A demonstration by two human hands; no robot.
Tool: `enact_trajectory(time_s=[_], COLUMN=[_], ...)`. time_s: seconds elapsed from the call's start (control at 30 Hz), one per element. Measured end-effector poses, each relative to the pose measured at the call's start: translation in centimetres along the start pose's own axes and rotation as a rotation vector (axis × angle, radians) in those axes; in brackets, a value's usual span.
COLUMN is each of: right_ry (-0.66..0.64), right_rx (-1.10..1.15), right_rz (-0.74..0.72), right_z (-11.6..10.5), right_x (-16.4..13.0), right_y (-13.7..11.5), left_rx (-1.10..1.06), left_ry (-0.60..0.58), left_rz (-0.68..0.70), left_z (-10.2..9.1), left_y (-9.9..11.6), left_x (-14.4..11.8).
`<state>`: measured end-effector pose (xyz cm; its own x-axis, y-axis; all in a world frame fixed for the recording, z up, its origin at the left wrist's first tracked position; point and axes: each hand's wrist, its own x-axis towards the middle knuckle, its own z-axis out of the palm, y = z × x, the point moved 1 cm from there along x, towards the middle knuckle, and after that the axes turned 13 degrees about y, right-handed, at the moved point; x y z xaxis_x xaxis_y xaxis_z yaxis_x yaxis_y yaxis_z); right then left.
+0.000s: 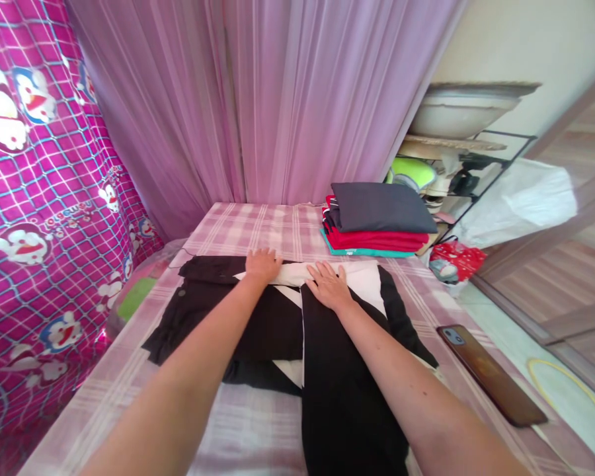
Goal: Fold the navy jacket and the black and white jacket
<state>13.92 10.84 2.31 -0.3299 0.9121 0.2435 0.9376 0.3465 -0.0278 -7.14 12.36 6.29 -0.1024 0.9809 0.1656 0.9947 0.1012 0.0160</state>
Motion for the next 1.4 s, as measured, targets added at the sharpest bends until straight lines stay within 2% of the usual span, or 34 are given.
enact_trajectory(time_s=[0.03, 0.1, 0.2, 0.27, 0.37, 0.43, 0.5, 0.63, 0.77, 0.83, 0.97, 1.07, 1.17, 1.27, 1.4], right_ry=[0.001, -0.007, -0.064, -0.135, -0.196, -0.149, -0.081, 0.058, 0.313, 0.308, 0.178, 0.152, 0.158, 0.177, 0.322], right_rx=[0.003, 0.008, 0.021, 0.045, 0.108, 0.133, 0.157, 0.262, 0.474, 0.457, 0.399, 0.371, 0.352, 0.339, 0.558], right_rz=[0.000, 0.009, 0.014, 0.028, 0.165, 0.228, 0.248, 0.221, 0.250, 0.290, 0.250, 0.235, 0.262, 0.316, 0.513], right_z=[0.1, 0.2, -0.4, -1.3, -3.0, -3.6, -3.3, -0.5, 1.3, 1.3, 0.5, 0.0, -0.2, -0.3, 0.5], right_x=[-0.1, -0.4, 0.1, 1.6, 5.5, 7.9, 9.1, 7.7, 5.8, 5.8, 6.3, 6.2, 5.6, 4.5, 3.5], right_y=[0.0, 0.1, 0.1, -0.1, -0.9, -1.7, -2.3, -2.5, -1.0, -0.2, 0.0, -0.2, 0.7, 2.9, 5.9], left_rx=[-0.035, -0.130, -0.187, -0.191, -0.194, -0.191, -0.180, -0.174, -0.188, -0.185, -0.165, -0.151, -0.144, -0.148, -0.127], left_ry=[0.006, -0.028, -0.008, 0.018, 0.037, 0.061, 0.094, 0.146, 0.135, 0.124, 0.112, 0.122, 0.136, 0.146, 0.165], left_rz=[0.029, -0.001, -0.040, -0.043, -0.045, -0.044, -0.042, -0.031, -0.033, -0.040, -0.045, -0.032, -0.021, -0.015, -0.016], left_z=[1.0, 2.8, 4.4, 4.7, 4.6, 4.6, 4.8, 5.1, 5.2, 5.2, 5.0, 4.9, 4.8, 4.8, 4.8], left_y=[1.3, 2.7, 2.8, 2.5, 2.4, 2.5, 2.7, 2.5, 2.4, 2.4, 2.4, 2.3, 2.3, 2.2, 2.3], left_x=[-0.4, -1.2, -2.1, -2.3, -2.3, -2.4, -2.5, -2.7, -2.6, -2.5, -2.4, -2.4, -2.4, -2.4, -2.5])
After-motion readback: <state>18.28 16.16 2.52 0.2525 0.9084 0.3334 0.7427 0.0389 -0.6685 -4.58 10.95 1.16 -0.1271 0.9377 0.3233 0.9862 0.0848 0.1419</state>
